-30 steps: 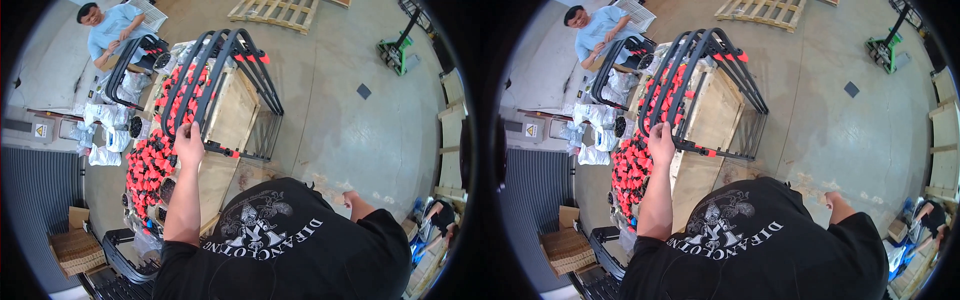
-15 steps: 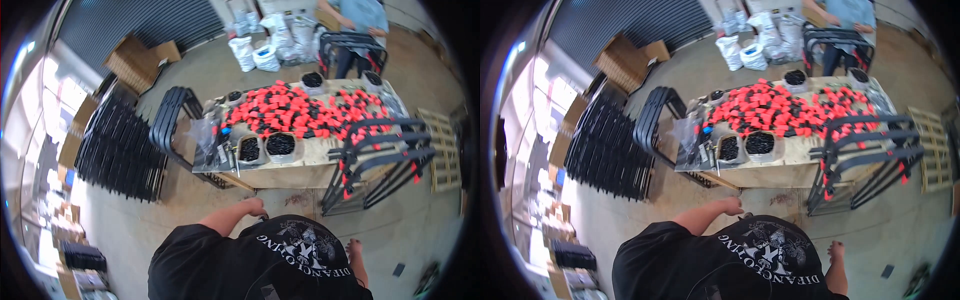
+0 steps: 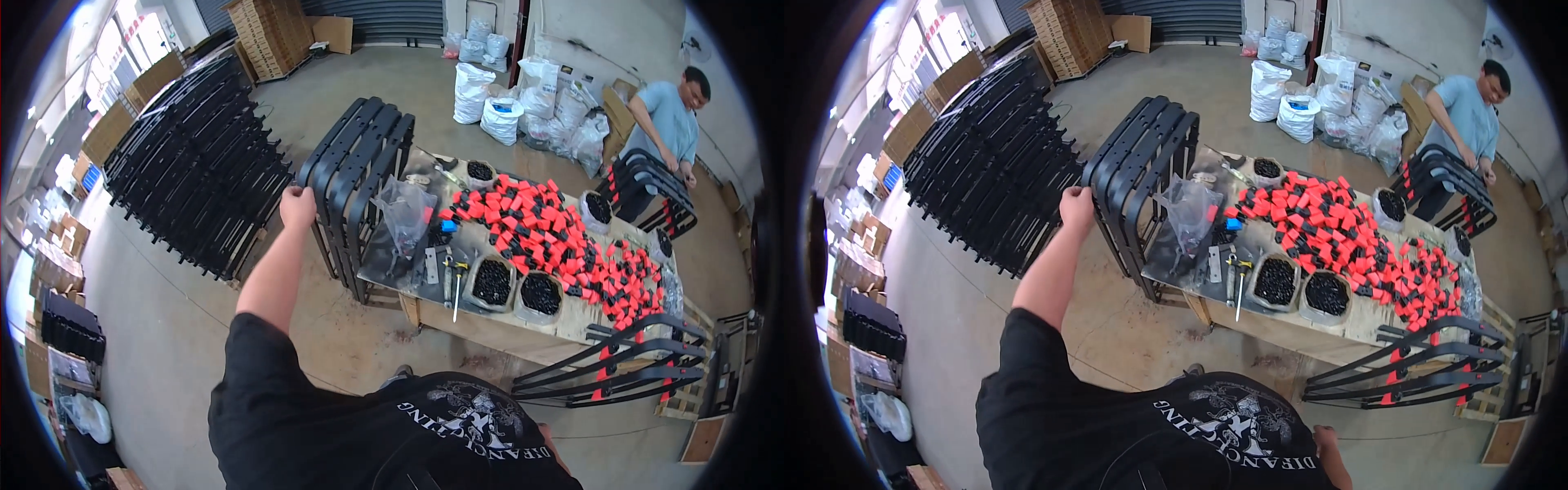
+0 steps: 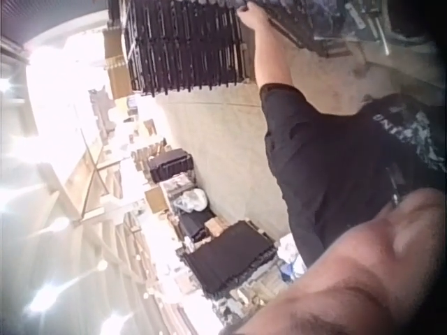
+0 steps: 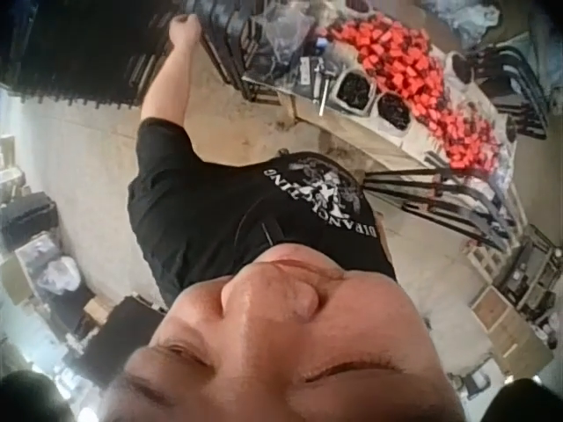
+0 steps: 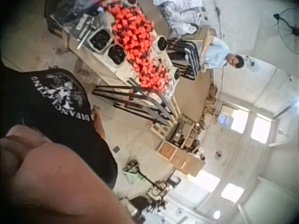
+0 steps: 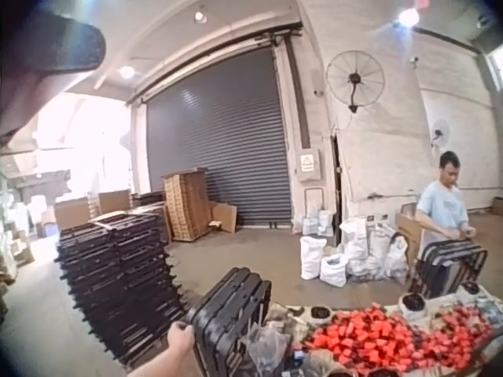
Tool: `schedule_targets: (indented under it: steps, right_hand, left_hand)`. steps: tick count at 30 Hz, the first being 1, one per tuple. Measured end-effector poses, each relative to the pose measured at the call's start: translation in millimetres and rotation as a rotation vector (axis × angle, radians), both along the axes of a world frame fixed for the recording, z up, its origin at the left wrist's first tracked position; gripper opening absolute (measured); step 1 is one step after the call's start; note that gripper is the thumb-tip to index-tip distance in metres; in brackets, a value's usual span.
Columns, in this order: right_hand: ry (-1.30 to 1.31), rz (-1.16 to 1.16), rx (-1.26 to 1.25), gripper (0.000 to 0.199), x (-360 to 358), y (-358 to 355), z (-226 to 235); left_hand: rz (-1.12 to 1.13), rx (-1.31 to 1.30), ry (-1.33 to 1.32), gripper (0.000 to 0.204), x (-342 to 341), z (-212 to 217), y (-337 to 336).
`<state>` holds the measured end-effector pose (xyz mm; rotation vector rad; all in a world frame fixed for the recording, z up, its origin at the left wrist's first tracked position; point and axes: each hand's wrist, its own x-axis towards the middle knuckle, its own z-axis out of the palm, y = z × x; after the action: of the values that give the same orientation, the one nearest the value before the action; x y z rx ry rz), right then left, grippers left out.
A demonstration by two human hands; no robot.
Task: Manually attaching red protective caps and trimming components on black metal frames at a workbench in a manufacturing setting.
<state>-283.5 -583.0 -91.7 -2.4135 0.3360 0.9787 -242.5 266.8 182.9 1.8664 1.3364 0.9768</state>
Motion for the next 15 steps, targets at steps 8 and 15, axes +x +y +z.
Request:
schedule_targets:
  steps: [8,15]
  right_hand:
    - [-0.223,0.069,0.007,0.042,-3,121,34]
    - [-0.197,0.386,-0.174,0.042,-40,79,26]
  left_hand:
    - [-0.212,-0.253,-0.132,0.065,63,-80,181]
    - [-0.191,-0.017,-0.012,0.047,45,-91,248]
